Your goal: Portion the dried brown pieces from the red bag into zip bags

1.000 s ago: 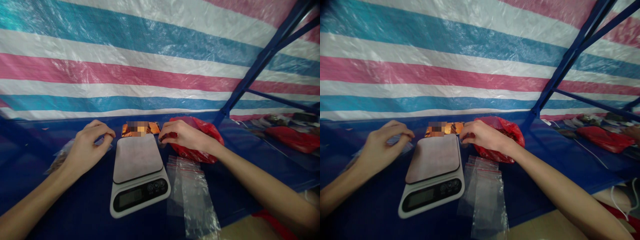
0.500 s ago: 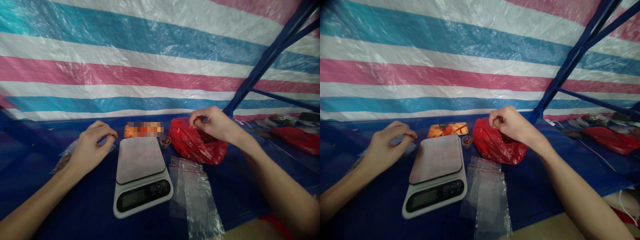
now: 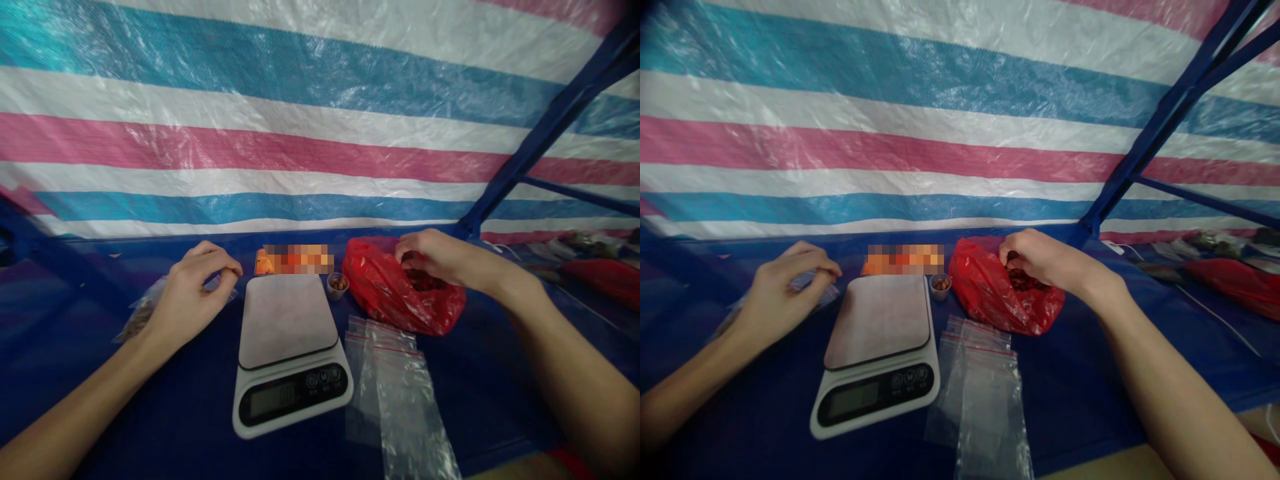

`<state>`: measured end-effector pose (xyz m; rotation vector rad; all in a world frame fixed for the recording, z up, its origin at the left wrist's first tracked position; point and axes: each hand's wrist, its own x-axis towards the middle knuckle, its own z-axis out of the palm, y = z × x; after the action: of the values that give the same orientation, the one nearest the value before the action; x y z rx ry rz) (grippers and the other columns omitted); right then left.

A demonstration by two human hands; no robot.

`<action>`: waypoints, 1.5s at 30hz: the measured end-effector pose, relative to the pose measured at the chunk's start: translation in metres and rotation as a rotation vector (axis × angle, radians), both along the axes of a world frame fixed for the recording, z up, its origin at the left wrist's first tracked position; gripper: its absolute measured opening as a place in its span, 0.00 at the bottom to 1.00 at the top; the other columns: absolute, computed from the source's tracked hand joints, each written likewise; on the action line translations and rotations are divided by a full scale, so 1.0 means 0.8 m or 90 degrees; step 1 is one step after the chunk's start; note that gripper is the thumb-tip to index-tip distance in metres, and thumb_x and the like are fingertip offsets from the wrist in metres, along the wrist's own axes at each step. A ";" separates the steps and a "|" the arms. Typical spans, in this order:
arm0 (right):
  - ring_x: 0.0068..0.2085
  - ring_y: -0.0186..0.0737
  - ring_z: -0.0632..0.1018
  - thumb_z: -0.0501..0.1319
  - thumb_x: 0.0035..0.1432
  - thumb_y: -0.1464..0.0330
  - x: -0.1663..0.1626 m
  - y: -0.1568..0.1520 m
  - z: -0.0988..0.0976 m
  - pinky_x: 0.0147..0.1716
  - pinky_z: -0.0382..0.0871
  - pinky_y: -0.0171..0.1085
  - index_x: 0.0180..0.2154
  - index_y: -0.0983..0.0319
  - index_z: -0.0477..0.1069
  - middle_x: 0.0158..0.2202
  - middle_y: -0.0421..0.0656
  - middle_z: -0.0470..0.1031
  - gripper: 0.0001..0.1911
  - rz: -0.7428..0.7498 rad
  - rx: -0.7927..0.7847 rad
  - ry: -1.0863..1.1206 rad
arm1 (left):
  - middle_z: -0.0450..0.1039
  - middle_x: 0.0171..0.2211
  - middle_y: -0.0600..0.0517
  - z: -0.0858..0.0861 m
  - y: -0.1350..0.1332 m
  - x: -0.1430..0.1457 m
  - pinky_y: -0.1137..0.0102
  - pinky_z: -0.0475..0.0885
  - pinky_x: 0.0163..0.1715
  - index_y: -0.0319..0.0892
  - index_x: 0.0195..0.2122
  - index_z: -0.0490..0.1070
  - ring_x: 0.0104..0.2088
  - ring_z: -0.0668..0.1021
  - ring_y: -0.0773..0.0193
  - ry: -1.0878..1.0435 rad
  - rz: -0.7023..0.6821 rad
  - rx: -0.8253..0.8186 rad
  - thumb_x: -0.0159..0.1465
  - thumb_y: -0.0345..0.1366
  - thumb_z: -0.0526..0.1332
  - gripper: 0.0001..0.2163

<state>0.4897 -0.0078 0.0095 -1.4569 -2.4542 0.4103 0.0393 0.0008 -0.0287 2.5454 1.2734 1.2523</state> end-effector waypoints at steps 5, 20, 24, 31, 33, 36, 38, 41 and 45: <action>0.38 0.48 0.83 0.66 0.65 0.66 -0.029 -0.013 0.037 0.41 0.74 0.45 0.39 0.58 0.84 0.39 0.47 0.84 0.07 0.001 0.137 0.064 | 0.78 0.30 0.53 0.000 0.000 0.000 0.63 0.73 0.41 0.46 0.30 0.77 0.37 0.78 0.58 -0.008 0.006 0.009 0.67 0.35 0.57 0.11; 0.40 0.40 0.81 0.66 0.67 0.78 -0.149 -0.023 -0.015 0.41 0.73 0.37 0.42 0.62 0.83 0.40 0.44 0.82 0.08 0.147 0.149 0.157 | 0.78 0.30 0.53 -0.001 0.001 0.002 0.62 0.72 0.41 0.47 0.31 0.76 0.37 0.78 0.57 0.000 -0.016 0.024 0.68 0.32 0.57 0.11; 0.41 0.41 0.81 0.67 0.67 0.76 -0.147 -0.023 -0.012 0.42 0.73 0.37 0.43 0.62 0.83 0.41 0.44 0.82 0.06 0.150 0.145 0.152 | 0.78 0.30 0.53 -0.002 0.002 0.002 0.62 0.72 0.41 0.47 0.31 0.76 0.37 0.79 0.57 -0.003 -0.017 0.034 0.68 0.32 0.57 0.10; 0.42 0.41 0.82 0.67 0.68 0.75 -0.141 -0.023 -0.012 0.44 0.74 0.38 0.45 0.61 0.83 0.42 0.44 0.82 0.07 0.164 0.098 0.162 | 0.78 0.30 0.53 -0.005 0.004 0.002 0.63 0.73 0.40 0.48 0.31 0.77 0.36 0.79 0.57 -0.012 -0.016 0.052 0.67 0.32 0.58 0.10; 0.43 0.41 0.82 0.67 0.68 0.75 -0.140 -0.023 -0.012 0.44 0.74 0.39 0.47 0.61 0.83 0.43 0.45 0.82 0.08 0.166 0.086 0.165 | 0.78 0.30 0.53 -0.005 0.004 0.002 0.64 0.72 0.40 0.48 0.31 0.77 0.36 0.79 0.58 -0.013 -0.017 0.053 0.67 0.32 0.58 0.10; 0.42 0.41 0.82 0.66 0.69 0.73 -0.139 -0.025 -0.010 0.44 0.75 0.39 0.47 0.61 0.83 0.43 0.45 0.82 0.08 0.169 0.074 0.174 | 0.78 0.30 0.54 -0.004 0.004 0.002 0.64 0.72 0.39 0.48 0.31 0.77 0.36 0.79 0.58 -0.013 -0.018 0.053 0.67 0.32 0.58 0.10; 0.43 0.41 0.82 0.65 0.71 0.72 -0.139 -0.026 -0.008 0.44 0.75 0.39 0.45 0.61 0.84 0.43 0.45 0.83 0.08 0.170 0.067 0.189 | 0.78 0.29 0.54 -0.003 0.003 0.002 0.64 0.72 0.39 0.48 0.30 0.77 0.36 0.79 0.58 -0.013 -0.016 0.055 0.67 0.32 0.58 0.11; 0.43 0.40 0.82 0.63 0.72 0.72 -0.136 -0.032 -0.003 0.45 0.75 0.38 0.44 0.61 0.83 0.42 0.45 0.84 0.08 0.142 0.073 0.242 | 0.78 0.29 0.54 -0.003 0.003 0.001 0.64 0.72 0.38 0.48 0.30 0.76 0.36 0.79 0.58 -0.009 -0.017 0.058 0.67 0.31 0.58 0.11; 0.36 0.37 0.83 0.67 0.68 0.70 -0.133 -0.045 -0.003 0.37 0.74 0.34 0.42 0.62 0.84 0.38 0.42 0.85 0.06 0.156 -0.020 0.211 | 0.78 0.30 0.53 -0.004 0.004 0.000 0.63 0.73 0.38 0.48 0.30 0.77 0.36 0.79 0.58 -0.011 -0.012 0.052 0.67 0.31 0.58 0.11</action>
<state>0.3832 -0.0436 0.0068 -1.0041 -2.3637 0.6822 0.0393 0.0039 -0.0323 2.5893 1.2160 1.3455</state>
